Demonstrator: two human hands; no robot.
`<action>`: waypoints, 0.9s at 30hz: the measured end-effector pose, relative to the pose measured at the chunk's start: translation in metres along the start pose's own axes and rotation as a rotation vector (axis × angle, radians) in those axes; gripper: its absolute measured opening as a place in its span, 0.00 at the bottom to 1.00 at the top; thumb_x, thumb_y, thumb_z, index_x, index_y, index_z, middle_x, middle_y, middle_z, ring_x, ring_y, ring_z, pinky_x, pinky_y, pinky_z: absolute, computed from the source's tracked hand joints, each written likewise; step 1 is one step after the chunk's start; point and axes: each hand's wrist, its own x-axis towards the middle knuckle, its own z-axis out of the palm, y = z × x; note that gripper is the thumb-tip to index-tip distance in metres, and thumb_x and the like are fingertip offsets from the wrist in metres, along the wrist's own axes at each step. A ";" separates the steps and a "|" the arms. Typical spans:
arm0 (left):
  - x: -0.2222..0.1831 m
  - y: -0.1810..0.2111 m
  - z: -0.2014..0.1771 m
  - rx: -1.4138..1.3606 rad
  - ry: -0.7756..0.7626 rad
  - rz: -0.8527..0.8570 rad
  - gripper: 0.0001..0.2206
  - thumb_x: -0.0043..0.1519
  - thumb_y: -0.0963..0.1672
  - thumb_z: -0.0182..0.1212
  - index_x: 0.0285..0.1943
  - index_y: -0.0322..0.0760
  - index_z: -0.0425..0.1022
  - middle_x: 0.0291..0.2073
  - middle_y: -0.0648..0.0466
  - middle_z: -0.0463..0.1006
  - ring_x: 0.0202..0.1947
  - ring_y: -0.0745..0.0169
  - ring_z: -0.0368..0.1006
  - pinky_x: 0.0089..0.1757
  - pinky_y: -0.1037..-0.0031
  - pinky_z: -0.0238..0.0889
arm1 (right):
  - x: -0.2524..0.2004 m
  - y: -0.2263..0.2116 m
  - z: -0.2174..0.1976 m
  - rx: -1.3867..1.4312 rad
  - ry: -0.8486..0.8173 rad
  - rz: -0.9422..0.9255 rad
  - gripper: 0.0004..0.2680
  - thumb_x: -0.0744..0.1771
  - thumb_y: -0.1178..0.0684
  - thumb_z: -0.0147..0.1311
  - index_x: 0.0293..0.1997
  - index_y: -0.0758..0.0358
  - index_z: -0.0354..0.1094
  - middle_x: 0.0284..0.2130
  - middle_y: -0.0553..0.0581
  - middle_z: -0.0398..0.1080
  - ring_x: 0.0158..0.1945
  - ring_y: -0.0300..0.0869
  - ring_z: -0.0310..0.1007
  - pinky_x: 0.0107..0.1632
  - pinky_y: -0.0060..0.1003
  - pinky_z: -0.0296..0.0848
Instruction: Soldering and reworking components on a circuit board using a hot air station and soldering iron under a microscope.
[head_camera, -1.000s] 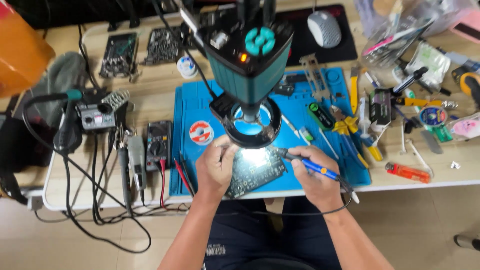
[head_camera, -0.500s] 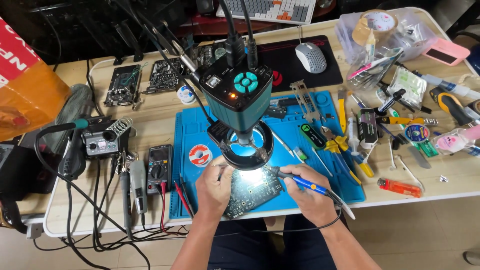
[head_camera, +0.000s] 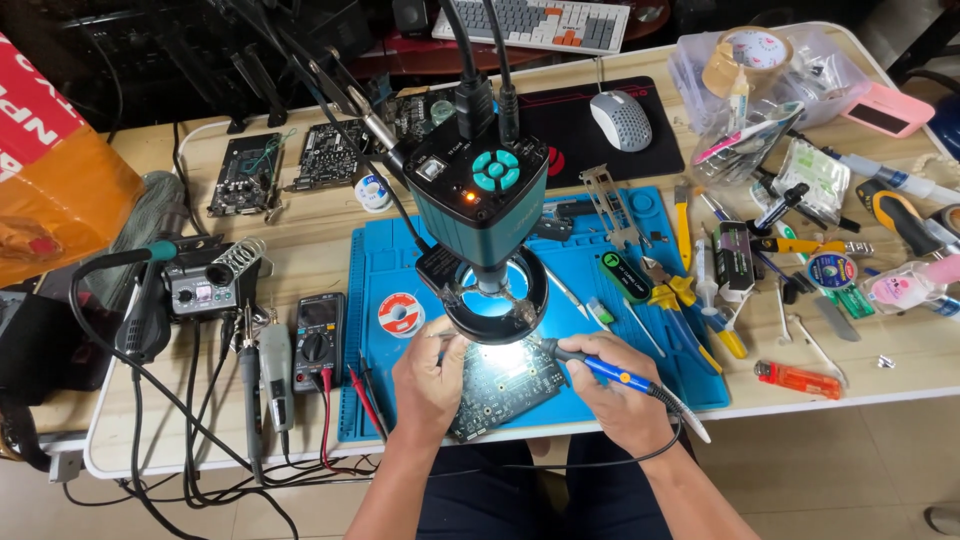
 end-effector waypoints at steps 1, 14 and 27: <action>0.000 0.000 0.000 -0.001 0.001 0.003 0.14 0.71 0.46 0.58 0.63 0.41 0.82 0.53 0.54 0.88 0.49 0.58 0.86 0.48 0.67 0.77 | 0.000 0.000 0.000 -0.005 -0.003 0.001 0.09 0.69 0.51 0.59 0.49 0.62 0.81 0.44 0.56 0.84 0.47 0.43 0.86 0.53 0.36 0.86; 0.000 -0.001 0.000 -0.010 -0.004 -0.003 0.14 0.71 0.46 0.58 0.63 0.41 0.81 0.53 0.54 0.88 0.49 0.58 0.85 0.49 0.66 0.77 | -0.001 0.002 0.001 0.012 0.004 0.027 0.09 0.68 0.50 0.60 0.48 0.61 0.82 0.44 0.55 0.84 0.46 0.43 0.85 0.52 0.37 0.86; 0.004 0.022 -0.012 -0.125 0.092 -0.003 0.10 0.71 0.44 0.62 0.57 0.40 0.84 0.47 0.56 0.90 0.46 0.63 0.88 0.46 0.73 0.80 | 0.000 0.002 0.000 -0.003 0.000 0.016 0.09 0.68 0.50 0.60 0.48 0.61 0.82 0.44 0.55 0.84 0.46 0.43 0.86 0.52 0.36 0.86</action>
